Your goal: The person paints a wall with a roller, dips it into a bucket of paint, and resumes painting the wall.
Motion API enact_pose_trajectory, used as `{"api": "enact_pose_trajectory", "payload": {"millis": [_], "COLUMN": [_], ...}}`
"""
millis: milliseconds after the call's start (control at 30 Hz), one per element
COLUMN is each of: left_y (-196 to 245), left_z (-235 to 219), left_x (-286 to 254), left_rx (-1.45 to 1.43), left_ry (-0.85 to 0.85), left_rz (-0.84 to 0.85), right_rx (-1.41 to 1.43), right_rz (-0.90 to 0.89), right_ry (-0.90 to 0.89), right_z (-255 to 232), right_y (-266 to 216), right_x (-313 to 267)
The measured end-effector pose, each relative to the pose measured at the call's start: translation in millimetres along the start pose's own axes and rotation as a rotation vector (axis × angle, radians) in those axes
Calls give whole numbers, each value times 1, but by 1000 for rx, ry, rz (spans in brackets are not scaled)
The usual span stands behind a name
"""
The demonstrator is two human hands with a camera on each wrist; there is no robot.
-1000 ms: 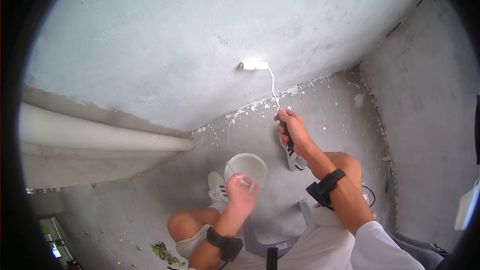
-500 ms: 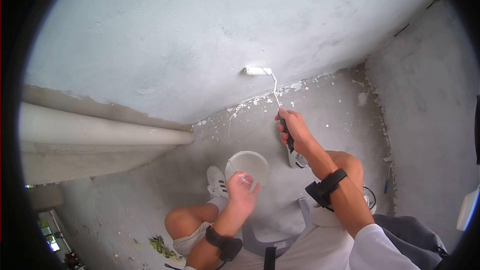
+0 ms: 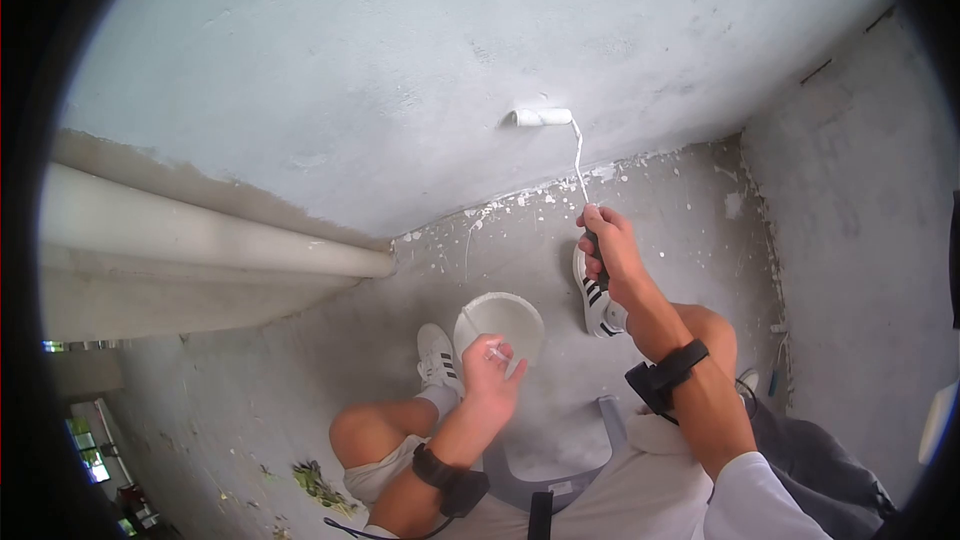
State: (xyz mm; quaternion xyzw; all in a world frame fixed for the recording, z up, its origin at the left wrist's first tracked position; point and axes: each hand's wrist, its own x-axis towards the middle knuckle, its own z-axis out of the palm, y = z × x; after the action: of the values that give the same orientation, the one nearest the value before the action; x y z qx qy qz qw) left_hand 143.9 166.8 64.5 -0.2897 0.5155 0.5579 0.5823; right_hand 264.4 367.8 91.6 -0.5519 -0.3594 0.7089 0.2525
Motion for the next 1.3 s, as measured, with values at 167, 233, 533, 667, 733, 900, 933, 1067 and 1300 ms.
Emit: {"api": "enact_pose_trajectory", "payload": {"millis": [167, 233, 533, 667, 733, 900, 933, 1067, 1300], "left_y": [0, -1, -6, -5, -5, -6, -6, -4, -5], "left_z": [-1, 0, -5, -6, -3, -5, -5, -2, 2], "left_x": [3, 4, 14, 16, 12, 17, 16, 9, 10], "left_rx": [-2, 0, 31, 31, 27, 28, 27, 35, -3], "left_ry": [9, 12, 11, 10, 17, 14, 14, -4, 62], "left_rz": [9, 10, -30, -20, -18, -38, -41, -5, 10], "right_rx": [15, 23, 23, 67, 53, -74, -88, -147, -220], "right_rz": [-120, -165, -388, -391, -386, -280, -256, -214, -215], "right_ry": [4, 3, -47, -27, -32, -20, -14, -23, -16], "right_z": [-5, -4, 10, 27, 28, 21, 20, 15, 14], "right_y": [-1, -2, -21, -19, -11, 7, 8, 6, 16], "right_x": [-2, -3, -6, -5, 0, 5, 4, 5, 19]}}
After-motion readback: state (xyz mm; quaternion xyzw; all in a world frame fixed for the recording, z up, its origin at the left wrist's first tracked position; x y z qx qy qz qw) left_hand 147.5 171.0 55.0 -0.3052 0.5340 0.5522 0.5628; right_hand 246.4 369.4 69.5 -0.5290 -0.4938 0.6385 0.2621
